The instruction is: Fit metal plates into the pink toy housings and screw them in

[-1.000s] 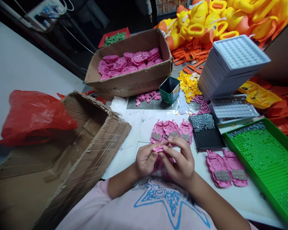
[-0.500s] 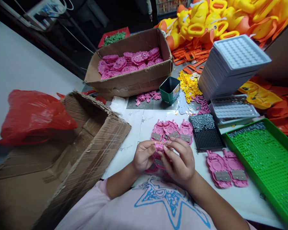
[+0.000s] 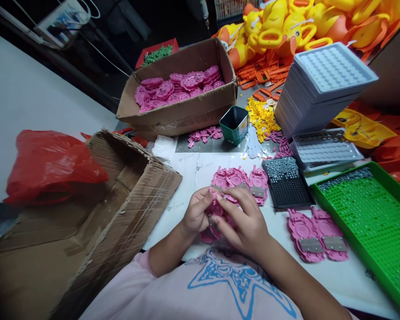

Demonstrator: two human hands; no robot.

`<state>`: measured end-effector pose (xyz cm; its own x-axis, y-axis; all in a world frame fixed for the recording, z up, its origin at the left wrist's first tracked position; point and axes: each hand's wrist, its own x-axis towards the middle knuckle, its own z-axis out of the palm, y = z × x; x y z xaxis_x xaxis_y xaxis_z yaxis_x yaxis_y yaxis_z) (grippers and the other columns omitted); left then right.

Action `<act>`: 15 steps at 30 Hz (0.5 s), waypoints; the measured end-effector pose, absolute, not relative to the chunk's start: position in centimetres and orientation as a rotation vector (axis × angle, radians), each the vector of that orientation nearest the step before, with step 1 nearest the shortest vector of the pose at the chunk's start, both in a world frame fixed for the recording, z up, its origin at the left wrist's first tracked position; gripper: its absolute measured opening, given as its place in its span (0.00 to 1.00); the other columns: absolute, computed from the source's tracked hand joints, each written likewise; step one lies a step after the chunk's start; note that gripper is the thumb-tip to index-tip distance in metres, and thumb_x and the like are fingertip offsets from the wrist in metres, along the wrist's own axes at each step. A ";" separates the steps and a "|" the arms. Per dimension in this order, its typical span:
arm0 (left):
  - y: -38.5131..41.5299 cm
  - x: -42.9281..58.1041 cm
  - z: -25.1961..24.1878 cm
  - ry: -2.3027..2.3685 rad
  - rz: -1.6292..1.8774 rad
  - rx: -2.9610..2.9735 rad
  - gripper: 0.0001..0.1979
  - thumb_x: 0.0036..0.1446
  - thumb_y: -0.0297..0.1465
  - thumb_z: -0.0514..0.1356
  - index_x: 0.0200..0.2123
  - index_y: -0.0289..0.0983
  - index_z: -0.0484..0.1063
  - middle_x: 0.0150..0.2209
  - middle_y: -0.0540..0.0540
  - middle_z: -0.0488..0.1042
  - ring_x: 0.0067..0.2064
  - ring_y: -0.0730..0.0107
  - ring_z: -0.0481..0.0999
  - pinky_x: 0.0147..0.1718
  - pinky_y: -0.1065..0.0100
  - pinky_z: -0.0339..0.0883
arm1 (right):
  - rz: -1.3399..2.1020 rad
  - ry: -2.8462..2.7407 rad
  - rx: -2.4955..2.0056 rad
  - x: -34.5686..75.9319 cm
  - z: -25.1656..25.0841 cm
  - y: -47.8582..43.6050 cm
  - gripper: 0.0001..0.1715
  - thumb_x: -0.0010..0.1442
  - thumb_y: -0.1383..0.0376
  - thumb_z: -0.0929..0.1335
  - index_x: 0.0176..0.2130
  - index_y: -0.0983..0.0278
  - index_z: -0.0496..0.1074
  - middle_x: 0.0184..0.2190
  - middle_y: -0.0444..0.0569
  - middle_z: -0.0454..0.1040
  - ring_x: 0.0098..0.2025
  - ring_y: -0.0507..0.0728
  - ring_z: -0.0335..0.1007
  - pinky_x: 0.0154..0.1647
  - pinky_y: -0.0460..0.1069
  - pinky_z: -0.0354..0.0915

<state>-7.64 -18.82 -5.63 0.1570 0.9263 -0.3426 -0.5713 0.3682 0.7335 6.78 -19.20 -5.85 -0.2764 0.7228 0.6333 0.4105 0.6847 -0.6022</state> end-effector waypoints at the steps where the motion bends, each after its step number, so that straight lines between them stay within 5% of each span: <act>1: -18.7 -7.7 -5.5 0.840 1.138 0.465 0.16 0.48 0.39 0.68 0.29 0.31 0.72 0.24 0.50 0.72 0.24 0.80 0.71 0.26 0.78 0.66 | 0.418 -1.895 -0.850 6.8 -5.8 -19.2 0.26 0.53 0.68 0.69 0.52 0.63 0.67 0.47 0.57 0.70 0.49 0.60 0.68 0.47 0.59 0.69; 8: -19.1 -8.8 -6.4 0.650 0.998 0.400 0.19 0.51 0.43 0.65 0.33 0.33 0.66 0.21 0.48 0.74 0.18 0.71 0.73 0.15 0.73 0.68 | 0.428 -1.802 -0.783 7.2 -5.5 -19.3 0.20 0.55 0.70 0.66 0.49 0.62 0.69 0.41 0.54 0.72 0.45 0.59 0.71 0.42 0.56 0.71; 15: -19.3 -9.0 -7.3 0.531 0.974 0.411 0.20 0.49 0.44 0.65 0.31 0.32 0.68 0.20 0.48 0.74 0.17 0.69 0.73 0.16 0.70 0.70 | 0.474 -1.806 -0.711 6.9 -5.8 -19.7 0.20 0.54 0.73 0.65 0.48 0.64 0.69 0.40 0.54 0.71 0.44 0.58 0.70 0.42 0.56 0.71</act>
